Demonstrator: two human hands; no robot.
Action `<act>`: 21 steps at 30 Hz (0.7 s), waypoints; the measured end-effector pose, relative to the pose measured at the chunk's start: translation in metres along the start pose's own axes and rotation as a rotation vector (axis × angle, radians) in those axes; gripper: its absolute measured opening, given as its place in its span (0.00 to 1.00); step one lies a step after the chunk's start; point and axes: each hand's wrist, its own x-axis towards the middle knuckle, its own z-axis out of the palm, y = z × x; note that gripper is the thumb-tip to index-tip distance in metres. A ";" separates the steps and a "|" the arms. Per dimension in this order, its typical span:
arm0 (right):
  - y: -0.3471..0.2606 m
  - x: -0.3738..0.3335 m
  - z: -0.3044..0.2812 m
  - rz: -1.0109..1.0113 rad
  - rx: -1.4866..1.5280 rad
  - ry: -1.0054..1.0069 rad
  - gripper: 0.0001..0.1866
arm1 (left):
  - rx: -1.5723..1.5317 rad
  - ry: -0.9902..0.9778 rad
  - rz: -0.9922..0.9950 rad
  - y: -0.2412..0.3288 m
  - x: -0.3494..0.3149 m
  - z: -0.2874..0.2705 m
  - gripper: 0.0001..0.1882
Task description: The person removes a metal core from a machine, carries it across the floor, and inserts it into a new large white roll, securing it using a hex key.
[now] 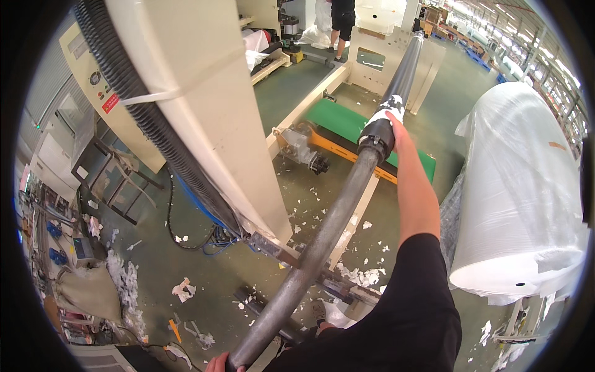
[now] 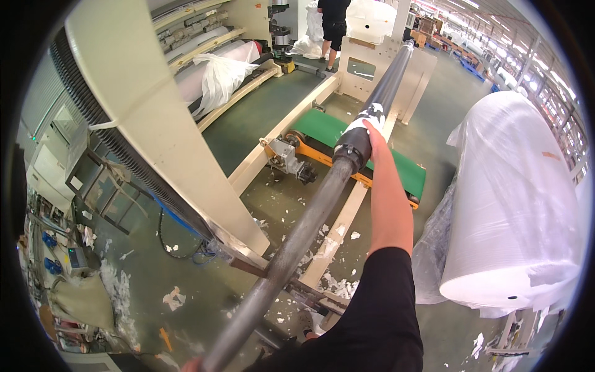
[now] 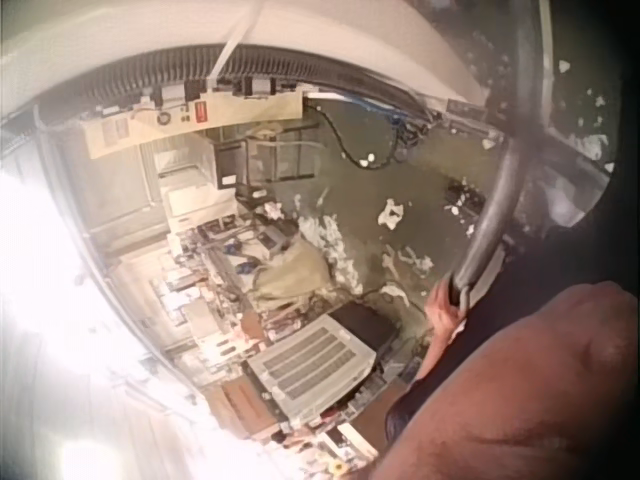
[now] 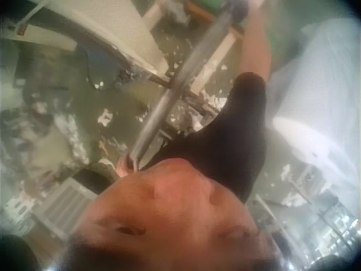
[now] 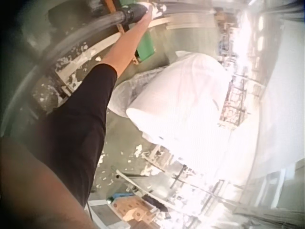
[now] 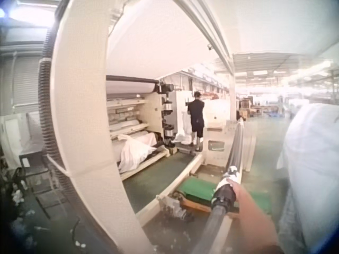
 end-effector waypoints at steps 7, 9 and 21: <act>0.092 -0.139 0.015 0.092 0.095 -0.167 0.40 | -0.049 -0.053 0.087 -0.007 0.009 0.003 0.26; 0.115 -0.178 0.019 0.061 0.044 -0.238 0.41 | -0.073 0.002 0.183 -0.010 0.012 0.004 0.26; 0.156 -0.241 0.036 0.127 0.230 -0.390 0.41 | -0.197 -0.807 -0.233 -0.030 0.036 -0.038 0.33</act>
